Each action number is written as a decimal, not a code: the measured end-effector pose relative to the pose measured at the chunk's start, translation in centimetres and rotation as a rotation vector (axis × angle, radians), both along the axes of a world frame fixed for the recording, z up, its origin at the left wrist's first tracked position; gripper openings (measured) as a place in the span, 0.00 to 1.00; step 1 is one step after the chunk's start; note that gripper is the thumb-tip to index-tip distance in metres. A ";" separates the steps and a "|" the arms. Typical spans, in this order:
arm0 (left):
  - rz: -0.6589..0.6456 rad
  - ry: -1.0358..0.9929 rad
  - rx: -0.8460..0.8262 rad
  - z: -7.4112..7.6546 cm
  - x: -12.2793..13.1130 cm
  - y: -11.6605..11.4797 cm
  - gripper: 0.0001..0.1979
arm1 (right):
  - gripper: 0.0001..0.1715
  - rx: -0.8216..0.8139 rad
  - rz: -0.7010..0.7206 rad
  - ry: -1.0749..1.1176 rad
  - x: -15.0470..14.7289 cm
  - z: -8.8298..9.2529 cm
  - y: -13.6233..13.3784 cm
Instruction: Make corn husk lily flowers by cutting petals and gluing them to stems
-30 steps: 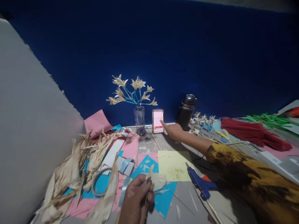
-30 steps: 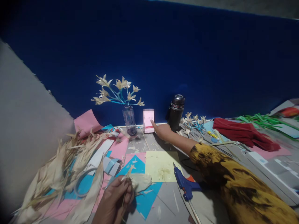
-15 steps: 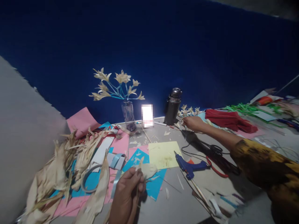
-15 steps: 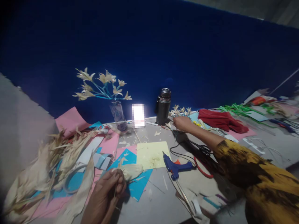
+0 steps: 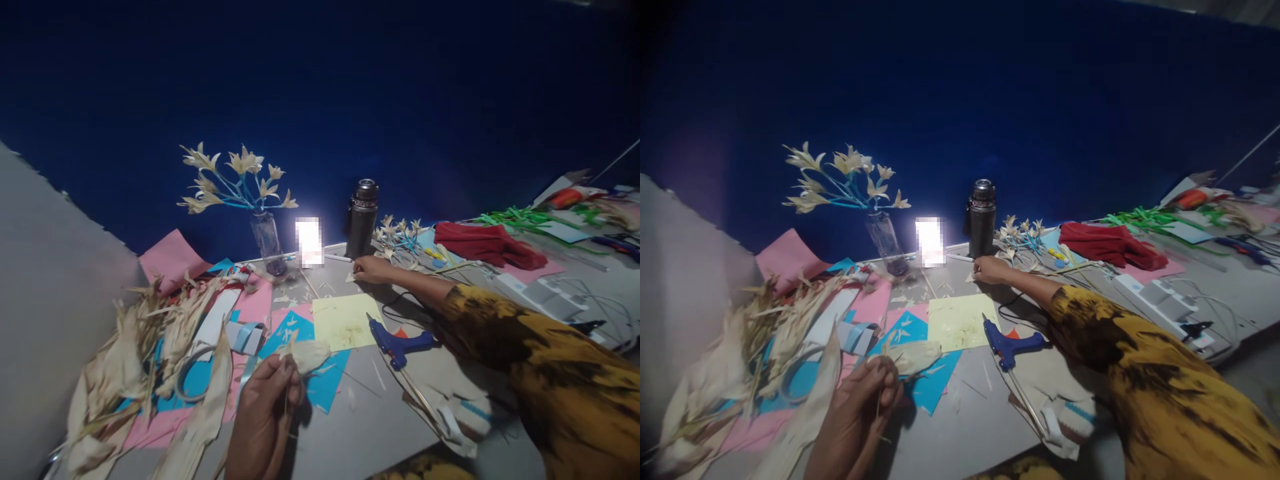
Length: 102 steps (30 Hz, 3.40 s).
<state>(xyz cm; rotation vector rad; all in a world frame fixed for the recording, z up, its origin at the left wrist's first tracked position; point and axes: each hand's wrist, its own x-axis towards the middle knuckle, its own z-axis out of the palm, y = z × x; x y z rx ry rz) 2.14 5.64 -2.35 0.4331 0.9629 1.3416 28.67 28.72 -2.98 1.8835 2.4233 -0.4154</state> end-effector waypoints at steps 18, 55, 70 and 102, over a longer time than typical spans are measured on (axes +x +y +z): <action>-0.206 -0.373 -0.002 1.0 1.9 0.3 0.10 | 0.10 0.276 0.326 0.412 -2.5 7.7 -10.8; 0.164 1.423 0.938 1.9 2.6 -3.6 0.06 | 0.06 0.270 0.309 0.382 -6.3 11.5 -22.2; 0.143 1.289 0.912 2.0 2.4 -3.2 0.06 | 0.05 0.342 0.367 0.307 -6.3 11.0 -22.1; -0.284 -0.049 0.081 1.7 1.4 -2.0 0.11 | 0.09 0.308 0.090 0.686 -4.1 10.3 -23.5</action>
